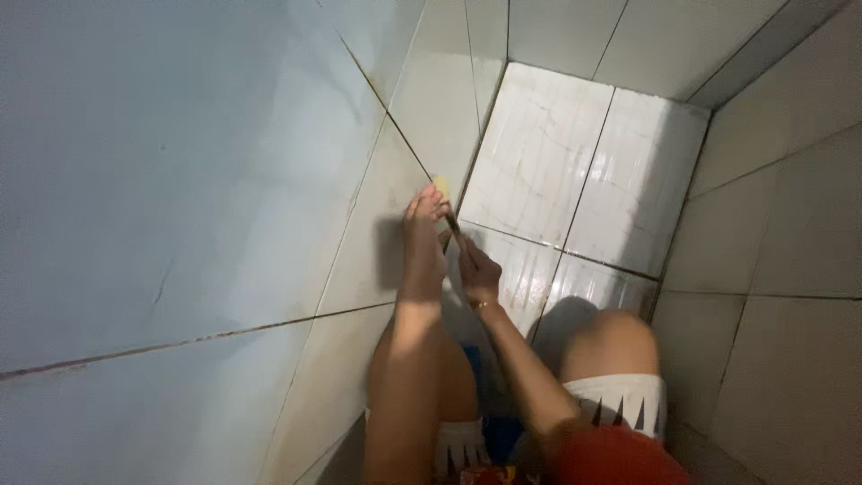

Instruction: The person dips a brush into a dish containing cleaning liquid and scrubs the tiled walls with the brush.

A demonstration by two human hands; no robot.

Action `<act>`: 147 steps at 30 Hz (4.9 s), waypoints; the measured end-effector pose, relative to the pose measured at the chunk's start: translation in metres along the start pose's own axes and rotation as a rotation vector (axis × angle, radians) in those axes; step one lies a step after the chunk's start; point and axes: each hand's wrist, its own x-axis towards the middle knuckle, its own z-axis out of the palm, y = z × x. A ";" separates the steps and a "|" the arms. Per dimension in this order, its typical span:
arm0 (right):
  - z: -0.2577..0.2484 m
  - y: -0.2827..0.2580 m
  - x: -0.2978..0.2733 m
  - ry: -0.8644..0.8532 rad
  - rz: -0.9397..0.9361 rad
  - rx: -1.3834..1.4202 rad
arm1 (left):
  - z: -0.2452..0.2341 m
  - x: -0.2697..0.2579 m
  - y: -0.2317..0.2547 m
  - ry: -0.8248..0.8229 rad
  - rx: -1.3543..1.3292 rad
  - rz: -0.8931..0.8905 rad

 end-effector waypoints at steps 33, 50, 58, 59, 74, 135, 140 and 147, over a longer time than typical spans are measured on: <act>-0.020 0.041 0.028 -0.371 0.302 -0.558 | -0.005 -0.032 0.004 -0.134 1.446 0.120; -0.013 -0.003 -0.014 -0.169 0.337 -0.170 | -0.001 -0.056 0.024 -0.208 1.443 -0.095; 0.009 0.051 0.005 -0.216 0.433 -0.370 | -0.007 -0.031 0.011 -0.136 1.444 0.187; 0.015 0.062 0.003 -0.132 0.178 -0.353 | -0.008 -0.029 0.008 -0.145 1.445 0.143; 0.034 0.104 0.057 -0.236 0.475 -0.274 | -0.005 -0.028 0.004 -0.134 1.417 0.124; -0.085 -0.261 0.052 -0.047 -0.383 -0.008 | 0.002 -0.055 0.027 -0.115 0.768 0.170; -0.085 -0.268 0.076 -0.104 -0.157 -0.045 | -0.003 -0.022 -0.002 -0.160 0.686 0.297; -0.092 -0.300 0.049 -0.124 -0.252 -0.089 | -0.003 0.035 -0.075 -0.241 -0.056 0.245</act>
